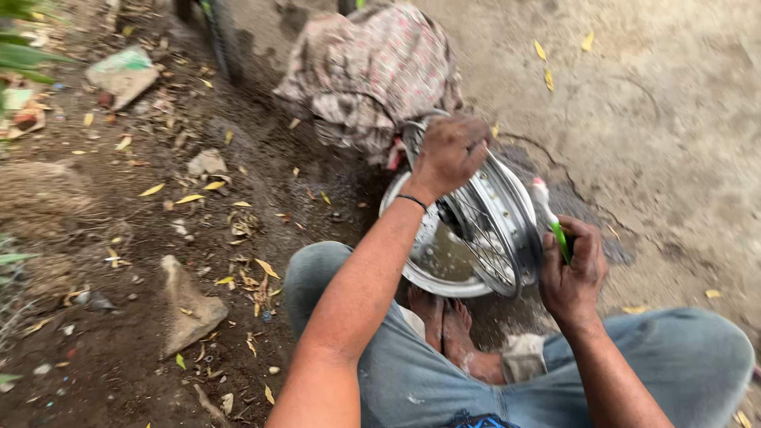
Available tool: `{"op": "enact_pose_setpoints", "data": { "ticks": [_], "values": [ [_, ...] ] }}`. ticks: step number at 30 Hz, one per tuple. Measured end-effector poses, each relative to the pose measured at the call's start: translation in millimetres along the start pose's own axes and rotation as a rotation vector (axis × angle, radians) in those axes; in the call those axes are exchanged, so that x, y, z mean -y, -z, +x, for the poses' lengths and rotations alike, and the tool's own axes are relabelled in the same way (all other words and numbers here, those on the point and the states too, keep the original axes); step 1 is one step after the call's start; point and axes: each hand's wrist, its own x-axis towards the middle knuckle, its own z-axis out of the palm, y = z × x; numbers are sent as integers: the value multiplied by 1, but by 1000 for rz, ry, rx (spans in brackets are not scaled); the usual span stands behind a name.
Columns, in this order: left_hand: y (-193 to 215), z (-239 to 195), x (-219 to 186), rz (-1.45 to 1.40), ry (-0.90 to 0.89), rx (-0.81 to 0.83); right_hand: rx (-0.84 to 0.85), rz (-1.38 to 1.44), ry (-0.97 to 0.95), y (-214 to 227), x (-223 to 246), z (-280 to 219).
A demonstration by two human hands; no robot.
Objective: The person scrubs a bicycle wheel rim and spokes with a toothbrush while dipping it into a bucket of soapy water. The person rotates the wheel to clean different sections of the rim and spokes.
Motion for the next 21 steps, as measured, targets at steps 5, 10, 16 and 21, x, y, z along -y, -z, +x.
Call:
{"op": "enact_pose_setpoints", "data": {
  "ticks": [5, 10, 16, 21],
  "values": [
    [-17, -4, 34, -8, -111, -86, 94, -33, 58, 46, 12, -35],
    [-20, -8, 34, -55, -16, -71, 94, -93, 32, 47, 46, -24],
    [-18, -4, 20, -67, -14, -57, 174, -188, 102, 21, 40, 24],
    [-21, -7, 32, -91, -140, -163, 184, -199, -45, 59, 64, -1]
  ]
}}
